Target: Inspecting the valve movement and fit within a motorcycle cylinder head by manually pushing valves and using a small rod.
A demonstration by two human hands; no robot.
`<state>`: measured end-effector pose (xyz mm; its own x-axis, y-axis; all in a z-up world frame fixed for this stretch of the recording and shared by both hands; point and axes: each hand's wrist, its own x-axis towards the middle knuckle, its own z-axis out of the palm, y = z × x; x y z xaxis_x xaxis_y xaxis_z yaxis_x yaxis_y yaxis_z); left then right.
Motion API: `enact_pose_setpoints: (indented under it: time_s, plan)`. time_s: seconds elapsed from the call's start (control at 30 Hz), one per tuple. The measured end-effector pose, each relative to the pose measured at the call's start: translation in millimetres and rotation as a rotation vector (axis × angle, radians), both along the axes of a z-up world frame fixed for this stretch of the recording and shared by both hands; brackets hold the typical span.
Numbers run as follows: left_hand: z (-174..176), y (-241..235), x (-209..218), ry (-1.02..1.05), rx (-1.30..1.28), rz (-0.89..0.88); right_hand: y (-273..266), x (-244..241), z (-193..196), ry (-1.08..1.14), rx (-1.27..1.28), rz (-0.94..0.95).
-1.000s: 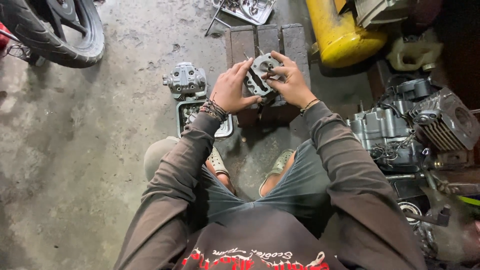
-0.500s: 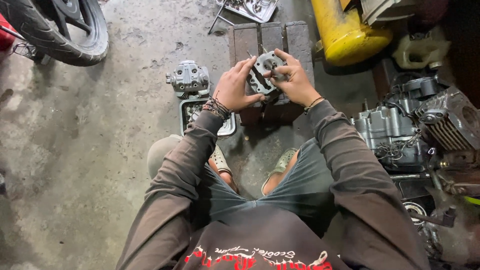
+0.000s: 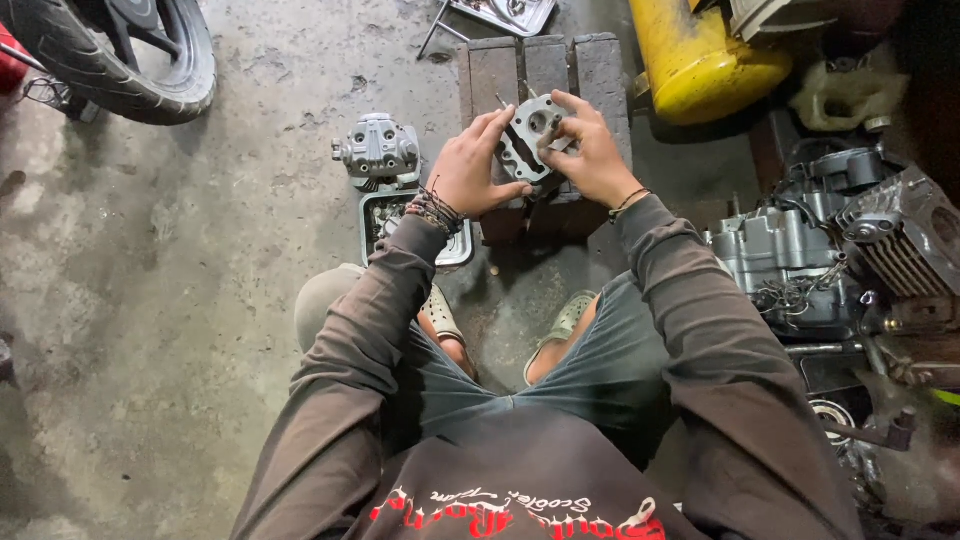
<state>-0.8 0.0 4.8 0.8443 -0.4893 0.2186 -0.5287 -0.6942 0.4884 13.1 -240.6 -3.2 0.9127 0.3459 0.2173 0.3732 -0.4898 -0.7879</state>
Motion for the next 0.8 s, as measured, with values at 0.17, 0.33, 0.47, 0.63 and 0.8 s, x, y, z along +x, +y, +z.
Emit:
enact_pose_setpoints:
  time_s: [0.17,0.33,0.47,0.63,0.8]
  plan:
    - [-2,1,0,-0.021,-0.025,-0.007,4,0,5,-0.013,0.069,-0.017]
    - [0,1,0,-0.001,-0.028,0.0,3,-5,11,0.021,0.014,-0.008]
    - [-2,1,1,-0.006,-0.02,0.001,1,-4,13,0.051,0.023,0.007]
    - [-1,1,1,0.006,0.001,0.004,1,-3,16,0.121,0.051,0.011]
    - [0,0,1,0.01,0.005,0.01,0,-1,16,0.089,0.039,0.016]
